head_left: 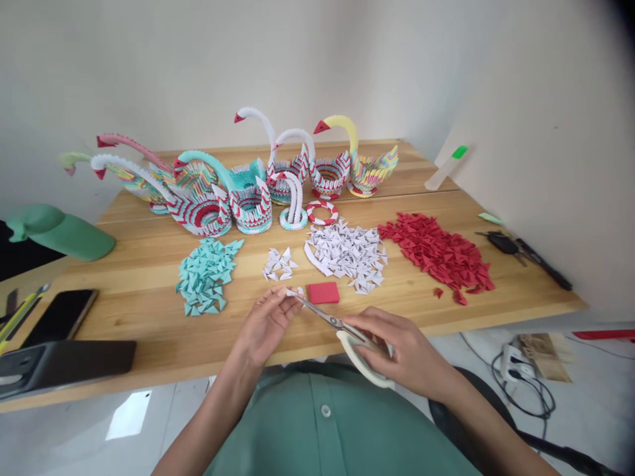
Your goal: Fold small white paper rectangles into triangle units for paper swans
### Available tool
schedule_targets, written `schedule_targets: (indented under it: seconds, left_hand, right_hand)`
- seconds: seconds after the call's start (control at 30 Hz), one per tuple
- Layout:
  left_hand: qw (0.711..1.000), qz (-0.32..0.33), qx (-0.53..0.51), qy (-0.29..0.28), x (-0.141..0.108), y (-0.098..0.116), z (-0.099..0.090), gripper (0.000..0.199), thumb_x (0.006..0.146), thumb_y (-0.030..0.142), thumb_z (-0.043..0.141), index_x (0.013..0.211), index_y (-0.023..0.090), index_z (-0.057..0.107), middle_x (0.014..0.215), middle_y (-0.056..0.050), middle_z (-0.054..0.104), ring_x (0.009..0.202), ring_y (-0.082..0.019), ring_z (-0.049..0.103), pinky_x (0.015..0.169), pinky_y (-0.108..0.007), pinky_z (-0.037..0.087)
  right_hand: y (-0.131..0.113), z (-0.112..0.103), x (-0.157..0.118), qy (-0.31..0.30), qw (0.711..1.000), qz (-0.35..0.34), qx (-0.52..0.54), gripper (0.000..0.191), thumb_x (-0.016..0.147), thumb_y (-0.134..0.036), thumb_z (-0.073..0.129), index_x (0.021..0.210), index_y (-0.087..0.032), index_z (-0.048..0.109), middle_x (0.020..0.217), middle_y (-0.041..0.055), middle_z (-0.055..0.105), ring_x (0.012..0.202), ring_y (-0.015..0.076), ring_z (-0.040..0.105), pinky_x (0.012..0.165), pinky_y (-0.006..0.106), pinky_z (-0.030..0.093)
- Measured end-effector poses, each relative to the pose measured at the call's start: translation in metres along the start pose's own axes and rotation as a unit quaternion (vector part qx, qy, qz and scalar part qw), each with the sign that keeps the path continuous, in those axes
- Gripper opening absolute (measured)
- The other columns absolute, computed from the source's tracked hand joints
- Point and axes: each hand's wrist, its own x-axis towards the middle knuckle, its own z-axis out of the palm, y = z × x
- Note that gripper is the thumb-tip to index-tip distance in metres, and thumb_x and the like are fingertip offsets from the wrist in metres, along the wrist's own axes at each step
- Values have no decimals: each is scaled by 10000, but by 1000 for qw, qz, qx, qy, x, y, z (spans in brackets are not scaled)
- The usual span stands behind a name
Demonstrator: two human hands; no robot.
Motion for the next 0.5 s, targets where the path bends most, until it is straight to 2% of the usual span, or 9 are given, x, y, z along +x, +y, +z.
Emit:
schedule_targets:
  seconds: [0.33, 0.5]
  left_hand:
    - [999, -30, -23, -2, -1, -3, 0, 10, 782, 122, 690, 773, 126, 689, 806, -42, 727, 798, -151, 689, 790, -265, 545]
    - [1000, -4, 22, -6, -3, -2, 3, 49, 747, 146, 735, 755, 129, 689, 807, -54, 732, 797, -160, 687, 795, -274, 536]
  right_hand:
    - [3, 1, 2, -10, 1000, -4, 20, 339, 865, -170, 566, 1198, -204, 616, 905, 58, 657, 708, 141, 595, 670, 244, 492]
    - [3, 2, 0, -8, 1000, -8, -1, 356, 861, -163, 557, 1212, -210, 601, 923, 59, 663, 732, 149, 611, 688, 255, 508]
